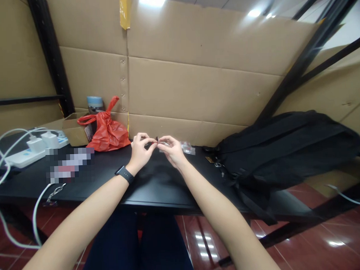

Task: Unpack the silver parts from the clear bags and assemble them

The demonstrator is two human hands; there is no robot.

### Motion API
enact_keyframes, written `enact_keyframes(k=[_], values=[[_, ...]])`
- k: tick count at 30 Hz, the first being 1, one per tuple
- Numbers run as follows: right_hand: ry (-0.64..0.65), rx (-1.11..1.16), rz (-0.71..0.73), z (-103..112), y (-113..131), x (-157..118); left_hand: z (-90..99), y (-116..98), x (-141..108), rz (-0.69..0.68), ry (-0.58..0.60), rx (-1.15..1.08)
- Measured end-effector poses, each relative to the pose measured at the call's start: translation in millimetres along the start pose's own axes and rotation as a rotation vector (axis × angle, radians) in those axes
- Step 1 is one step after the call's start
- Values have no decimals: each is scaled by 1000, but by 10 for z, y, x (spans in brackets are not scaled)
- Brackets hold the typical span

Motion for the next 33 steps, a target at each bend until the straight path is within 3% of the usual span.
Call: enact_keyframes(k=[6, 14, 21, 24, 26, 28, 31, 33], values=[[3, 5, -36, 12, -76, 14, 26, -77, 6, -16, 9, 147], [-45, -81, -97, 105, -204, 44, 29, -29, 14, -92, -13, 134], [-5, -156, -76, 119, -218, 67, -91, 78, 43, -99, 98, 67], [39, -288, 35, 98, -118, 90, -100, 205, 67, -22, 121, 31], [94, -382, 120, 50, -42, 93, -158, 301, 54, 28, 187, 37], [130, -438, 162, 31, -6, 90, -300, 379, 0, 43, 338, 93], [180, -524, 164, 25, -34, 72, -499, 496, -109, 37, 564, 185], [254, -602, 138, -12, -110, 45, -540, 576, -133, 35, 642, 222]])
Point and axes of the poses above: each hand's wrist, its own x-axis towards the middle knuckle, its own z-axis out of the back of the hand, y = z × x, the point moved 10 cm from there along x, towards the middle knuckle, and after that the axes turned 10 degrees about -x, right-handed, at the moved point
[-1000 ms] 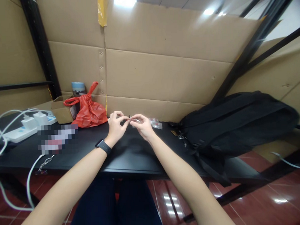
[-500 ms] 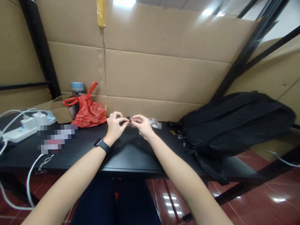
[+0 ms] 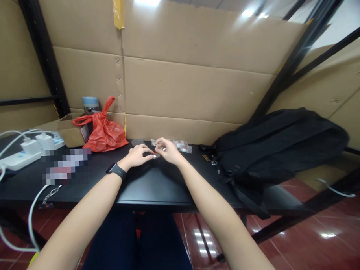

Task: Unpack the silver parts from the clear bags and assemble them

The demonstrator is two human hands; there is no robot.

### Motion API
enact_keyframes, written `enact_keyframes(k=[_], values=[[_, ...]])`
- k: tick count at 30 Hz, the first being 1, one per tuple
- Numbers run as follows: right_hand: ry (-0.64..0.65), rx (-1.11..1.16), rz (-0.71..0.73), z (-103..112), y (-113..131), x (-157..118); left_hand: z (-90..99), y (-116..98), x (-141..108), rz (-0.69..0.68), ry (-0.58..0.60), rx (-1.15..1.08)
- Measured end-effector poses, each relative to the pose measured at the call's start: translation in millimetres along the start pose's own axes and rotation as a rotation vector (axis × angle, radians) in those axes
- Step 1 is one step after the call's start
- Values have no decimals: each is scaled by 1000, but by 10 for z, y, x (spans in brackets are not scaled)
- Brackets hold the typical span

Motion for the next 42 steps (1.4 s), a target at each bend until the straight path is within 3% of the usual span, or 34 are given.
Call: enact_keyframes(k=[6, 9, 13, 17, 23, 31, 37, 42], values=[[168, -117, -37, -167, -149, -30, 249, 443, -27, 100, 33, 171], [197, -277, -118, -58, -333, -43, 357, 691, -87, 143, 72, 98], [289, -518, -293, 159, -674, -154, 320, 841, -136, 159, 160, 17], [399, -556, -383, 181, -840, -242, 294, 838, -107, 185, 116, 45], [439, -574, -433, 126, -877, -258, 233, 738, -69, 165, 83, 121], [412, -565, -463, 229, -958, -287, 318, 531, -27, 51, -70, -125], [401, -546, -417, 186, -904, -246, 325, 521, -26, 43, -105, -208], [464, -554, -339, 109, -784, -240, 299, 554, -28, 78, -88, -176]])
Point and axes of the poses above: each hand's wrist, its own x-axis towards the middle knuckle, its own z-axis out of the back of the hand, y = z × x, the point moved 10 cm from there along x, towards the middle knuckle, and after that the axes turned 10 degrees about -x, right-handed, at the moved point
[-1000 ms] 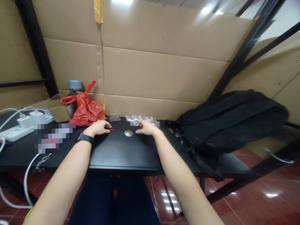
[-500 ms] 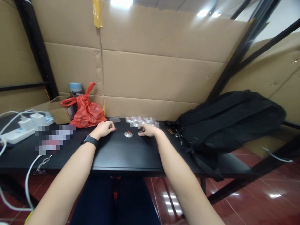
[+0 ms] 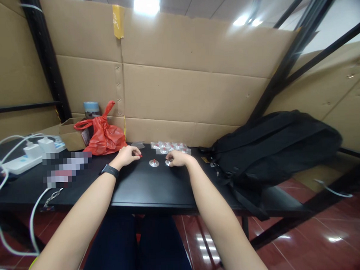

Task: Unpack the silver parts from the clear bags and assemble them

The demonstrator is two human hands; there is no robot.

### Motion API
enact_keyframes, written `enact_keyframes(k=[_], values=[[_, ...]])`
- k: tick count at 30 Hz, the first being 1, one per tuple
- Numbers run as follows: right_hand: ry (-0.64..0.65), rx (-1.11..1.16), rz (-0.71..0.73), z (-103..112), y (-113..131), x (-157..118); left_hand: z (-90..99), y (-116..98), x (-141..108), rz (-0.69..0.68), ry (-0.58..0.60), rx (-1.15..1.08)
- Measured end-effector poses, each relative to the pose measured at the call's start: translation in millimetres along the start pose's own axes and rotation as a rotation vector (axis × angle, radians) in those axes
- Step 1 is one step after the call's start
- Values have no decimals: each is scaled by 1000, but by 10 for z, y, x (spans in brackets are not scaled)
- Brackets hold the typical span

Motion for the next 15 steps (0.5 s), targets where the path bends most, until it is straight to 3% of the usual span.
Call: enact_keyframes(k=[5, 9, 15], values=[[1, 15, -20, 17, 19, -44, 50, -46, -10, 24, -31, 96], [-143, 70, 17, 159, 138, -63, 96, -164, -16, -3, -73, 100], [-333, 576, 298, 351, 659, -107, 104, -423, -19, -99, -186, -36]])
Point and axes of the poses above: each hand's wrist, its own x-axis towards the middle knuckle, its own z-axis out of the back of the hand, y = z × x, the point moved 10 cm from there along x, towards the middle knuckle, and after that the axes turned 10 degrees about -x, right-handed, at the moved point
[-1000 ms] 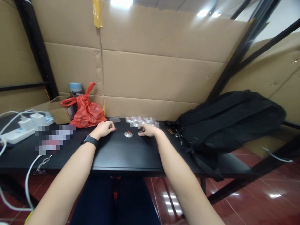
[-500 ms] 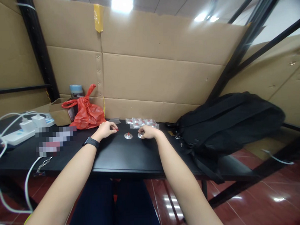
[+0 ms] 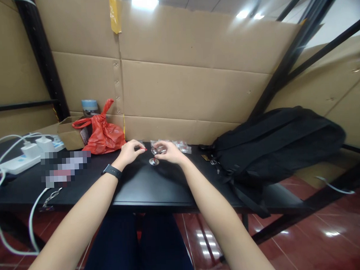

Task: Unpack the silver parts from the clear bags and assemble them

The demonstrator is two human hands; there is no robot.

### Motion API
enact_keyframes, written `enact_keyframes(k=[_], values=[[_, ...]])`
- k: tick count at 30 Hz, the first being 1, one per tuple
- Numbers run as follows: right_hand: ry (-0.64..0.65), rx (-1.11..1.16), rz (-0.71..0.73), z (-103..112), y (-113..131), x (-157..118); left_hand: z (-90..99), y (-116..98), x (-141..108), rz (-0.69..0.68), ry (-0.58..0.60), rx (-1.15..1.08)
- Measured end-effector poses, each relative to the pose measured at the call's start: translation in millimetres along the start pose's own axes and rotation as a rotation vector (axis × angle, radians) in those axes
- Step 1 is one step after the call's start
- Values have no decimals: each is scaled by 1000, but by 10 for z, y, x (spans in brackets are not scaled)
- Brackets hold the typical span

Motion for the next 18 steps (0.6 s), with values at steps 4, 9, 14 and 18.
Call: enact_keyframes(k=[4, 9, 14, 18], values=[[-71, 229, 54, -117, 207, 31, -66, -79, 14, -12, -53, -98], [-141, 244, 93, -123, 327, 19, -120, -105, 12, -17, -58, -132], [-196, 181, 63, -78, 271, 27, -102, -134, -4, -18, -67, -156], [-222, 255, 29, -90, 197, 43, -60, -184, -16, -28, -114, -129]])
Point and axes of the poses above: each hand's wrist, its own x-axis towards the middle knuckle, its own z-axis out of the back of the hand, y = z × x, the point moved 10 cm from there along x, towards the middle knuckle, and after that the axes turned 10 degrees about -x, right-handed, at the moved point
